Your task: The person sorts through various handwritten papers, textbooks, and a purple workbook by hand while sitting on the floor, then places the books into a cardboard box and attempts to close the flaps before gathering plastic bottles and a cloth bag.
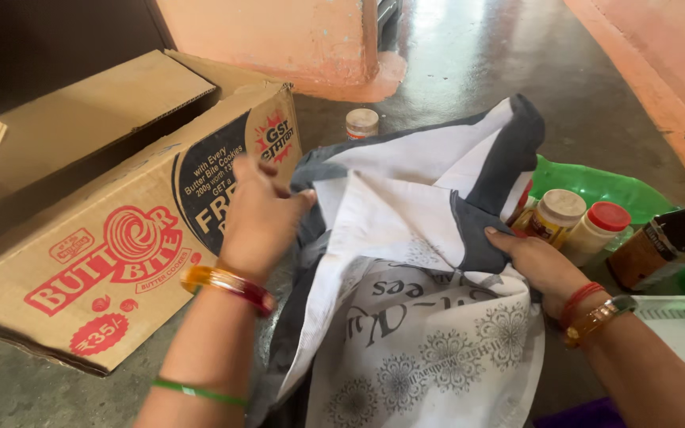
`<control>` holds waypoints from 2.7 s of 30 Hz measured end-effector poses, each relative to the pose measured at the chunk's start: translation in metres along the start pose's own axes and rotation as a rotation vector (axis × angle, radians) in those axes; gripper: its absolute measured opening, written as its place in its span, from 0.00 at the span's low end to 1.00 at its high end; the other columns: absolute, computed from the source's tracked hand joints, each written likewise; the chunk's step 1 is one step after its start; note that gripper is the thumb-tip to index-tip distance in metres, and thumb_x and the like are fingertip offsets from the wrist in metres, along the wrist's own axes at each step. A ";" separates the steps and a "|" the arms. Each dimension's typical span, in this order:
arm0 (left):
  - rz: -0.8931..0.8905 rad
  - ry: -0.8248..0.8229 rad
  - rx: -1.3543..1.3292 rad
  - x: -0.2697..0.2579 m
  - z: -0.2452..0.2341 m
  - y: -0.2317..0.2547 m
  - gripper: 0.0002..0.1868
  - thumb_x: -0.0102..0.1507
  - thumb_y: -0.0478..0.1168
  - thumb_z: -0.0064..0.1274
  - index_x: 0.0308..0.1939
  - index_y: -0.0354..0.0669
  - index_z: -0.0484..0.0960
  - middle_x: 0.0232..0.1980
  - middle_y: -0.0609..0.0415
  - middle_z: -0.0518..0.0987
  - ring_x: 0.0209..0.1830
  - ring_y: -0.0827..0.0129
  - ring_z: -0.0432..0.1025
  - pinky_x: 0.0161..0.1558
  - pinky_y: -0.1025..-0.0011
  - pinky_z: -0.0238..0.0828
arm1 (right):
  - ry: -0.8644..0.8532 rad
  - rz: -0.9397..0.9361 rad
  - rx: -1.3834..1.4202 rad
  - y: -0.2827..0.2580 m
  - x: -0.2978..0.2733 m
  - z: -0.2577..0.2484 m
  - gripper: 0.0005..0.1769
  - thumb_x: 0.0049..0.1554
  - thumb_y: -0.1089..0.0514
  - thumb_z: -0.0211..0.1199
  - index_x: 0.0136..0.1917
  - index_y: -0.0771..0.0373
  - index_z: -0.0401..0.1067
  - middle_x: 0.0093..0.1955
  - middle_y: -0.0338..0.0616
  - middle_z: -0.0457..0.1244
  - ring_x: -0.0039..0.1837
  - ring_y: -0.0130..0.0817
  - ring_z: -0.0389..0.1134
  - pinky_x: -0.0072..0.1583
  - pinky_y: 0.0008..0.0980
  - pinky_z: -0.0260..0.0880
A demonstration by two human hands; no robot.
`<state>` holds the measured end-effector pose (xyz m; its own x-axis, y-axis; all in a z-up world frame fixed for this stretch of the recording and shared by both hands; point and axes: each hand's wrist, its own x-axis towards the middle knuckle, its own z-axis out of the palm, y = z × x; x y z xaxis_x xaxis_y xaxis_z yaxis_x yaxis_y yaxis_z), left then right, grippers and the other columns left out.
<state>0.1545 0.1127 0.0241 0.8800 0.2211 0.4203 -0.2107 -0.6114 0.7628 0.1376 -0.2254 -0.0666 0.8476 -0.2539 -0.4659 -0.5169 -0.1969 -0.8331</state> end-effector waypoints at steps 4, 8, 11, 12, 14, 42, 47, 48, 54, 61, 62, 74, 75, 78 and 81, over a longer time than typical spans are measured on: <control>0.671 0.197 0.332 -0.041 -0.002 0.046 0.14 0.60 0.29 0.48 0.50 0.40 0.77 0.53 0.41 0.75 0.57 0.44 0.67 0.57 0.50 0.59 | -0.059 0.047 0.239 0.002 0.008 0.007 0.28 0.61 0.43 0.57 0.61 0.68 0.74 0.53 0.52 0.71 0.49 0.40 0.71 0.51 0.38 0.70; 0.909 -0.248 0.219 -0.108 0.018 0.082 0.16 0.58 0.35 0.48 0.50 0.36 0.76 0.58 0.35 0.73 0.69 0.41 0.63 0.73 0.44 0.53 | -0.094 -0.027 0.308 0.005 0.013 0.009 0.24 0.59 0.49 0.57 0.61 0.67 0.74 0.51 0.45 0.72 0.48 0.34 0.73 0.49 0.38 0.73; 0.795 -0.236 0.408 -0.127 0.027 0.073 0.28 0.54 0.36 0.49 0.60 0.35 0.74 0.67 0.32 0.67 0.76 0.34 0.53 0.74 0.39 0.43 | -0.095 0.113 0.387 0.004 0.016 0.002 0.23 0.62 0.45 0.56 0.60 0.65 0.74 0.51 0.47 0.71 0.46 0.38 0.72 0.49 0.37 0.72; 0.769 -0.123 0.560 -0.126 0.032 0.066 0.36 0.51 0.36 0.49 0.66 0.36 0.71 0.75 0.30 0.61 0.77 0.30 0.47 0.72 0.37 0.37 | -0.097 0.112 0.389 0.004 0.017 0.000 0.23 0.62 0.45 0.56 0.60 0.65 0.74 0.51 0.47 0.71 0.46 0.38 0.72 0.49 0.37 0.72; 0.695 -0.089 0.667 -0.113 0.038 0.049 0.40 0.52 0.36 0.49 0.71 0.39 0.66 0.77 0.30 0.57 0.77 0.30 0.42 0.70 0.32 0.33 | -0.261 0.047 0.538 0.006 0.020 -0.010 0.20 0.62 0.46 0.55 0.58 0.61 0.75 0.49 0.44 0.71 0.45 0.32 0.72 0.47 0.33 0.73; -0.372 -0.287 -0.598 -0.008 -0.043 0.029 0.14 0.64 0.43 0.56 0.31 0.34 0.85 0.26 0.55 0.83 0.21 0.73 0.72 0.25 0.74 0.68 | 0.428 -1.334 -0.649 -0.020 -0.102 0.085 0.28 0.45 0.49 0.75 0.58 0.51 0.71 0.75 0.43 0.57 0.79 0.48 0.50 0.74 0.55 0.49; -0.471 -0.343 -0.785 0.006 -0.101 0.048 0.15 0.66 0.44 0.53 0.29 0.39 0.82 0.23 0.52 0.81 0.16 0.67 0.72 0.19 0.67 0.69 | 0.043 -0.862 -1.178 -0.030 -0.088 0.100 0.51 0.40 0.44 0.78 0.74 0.35 0.61 0.89 0.36 0.28 0.85 0.45 0.25 0.73 0.66 0.30; -0.429 -0.320 -0.735 0.005 -0.112 0.049 0.14 0.66 0.45 0.55 0.30 0.39 0.82 0.24 0.51 0.81 0.16 0.67 0.72 0.19 0.65 0.69 | 0.043 -0.867 -1.176 -0.032 -0.086 0.101 0.51 0.40 0.44 0.78 0.74 0.35 0.61 0.89 0.36 0.28 0.85 0.45 0.25 0.73 0.66 0.30; 0.082 0.023 0.385 -0.021 -0.064 0.025 0.21 0.60 0.49 0.66 0.47 0.40 0.78 0.35 0.42 0.82 0.37 0.49 0.77 0.38 0.54 0.71 | 0.010 -0.699 -1.160 -0.021 -0.060 0.101 0.55 0.41 0.44 0.79 0.78 0.31 0.56 0.87 0.38 0.31 0.86 0.47 0.26 0.76 0.61 0.31; 0.569 -0.069 0.457 -0.052 -0.004 0.037 0.15 0.58 0.32 0.53 0.49 0.44 0.81 0.51 0.42 0.76 0.57 0.49 0.70 0.54 0.57 0.70 | 0.361 -0.843 -0.960 0.004 -0.023 0.074 0.50 0.42 0.44 0.74 0.75 0.40 0.59 0.84 0.50 0.41 0.83 0.54 0.40 0.74 0.61 0.44; 0.562 -0.109 0.574 -0.054 0.001 0.041 0.10 0.58 0.35 0.55 0.44 0.46 0.82 0.54 0.45 0.76 0.59 0.51 0.69 0.53 0.56 0.69 | 0.387 -0.807 -0.983 0.004 -0.023 0.073 0.49 0.43 0.43 0.73 0.76 0.40 0.58 0.84 0.51 0.40 0.83 0.55 0.40 0.73 0.63 0.44; 0.264 -0.242 0.952 -0.046 -0.018 0.043 0.47 0.51 0.34 0.58 0.74 0.47 0.58 0.71 0.51 0.63 0.60 0.54 0.65 0.53 0.52 0.65 | 0.031 -0.482 -1.168 0.012 -0.021 0.091 0.51 0.46 0.34 0.71 0.79 0.30 0.55 0.86 0.37 0.30 0.85 0.49 0.25 0.77 0.64 0.27; 0.281 -0.169 0.909 -0.043 -0.023 0.039 0.43 0.53 0.33 0.57 0.72 0.56 0.62 0.67 0.49 0.66 0.61 0.51 0.66 0.53 0.52 0.67 | 0.032 -0.484 -1.168 0.016 -0.015 0.087 0.51 0.46 0.34 0.71 0.79 0.30 0.55 0.86 0.37 0.30 0.85 0.49 0.25 0.77 0.64 0.27; 0.252 -0.094 0.730 -0.032 -0.035 0.031 0.32 0.58 0.29 0.54 0.66 0.46 0.66 0.65 0.43 0.68 0.61 0.47 0.66 0.55 0.49 0.67 | 0.133 -0.596 -1.116 0.021 -0.007 0.082 0.46 0.45 0.42 0.72 0.75 0.34 0.59 0.86 0.42 0.37 0.84 0.46 0.35 0.77 0.64 0.33; 0.555 -0.020 0.727 -0.033 -0.031 0.026 0.31 0.53 0.30 0.50 0.62 0.43 0.68 0.58 0.39 0.69 0.65 0.43 0.64 0.65 0.46 0.59 | 0.106 -0.680 -1.010 0.008 -0.012 0.079 0.35 0.50 0.43 0.70 0.71 0.37 0.65 0.83 0.41 0.46 0.85 0.41 0.40 0.77 0.65 0.33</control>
<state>0.1064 0.1131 0.0451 0.7412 -0.2562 0.6205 -0.2913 -0.9555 -0.0465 0.1326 -0.1493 -0.0912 0.9919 0.1208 0.0398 0.1271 -0.9547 -0.2691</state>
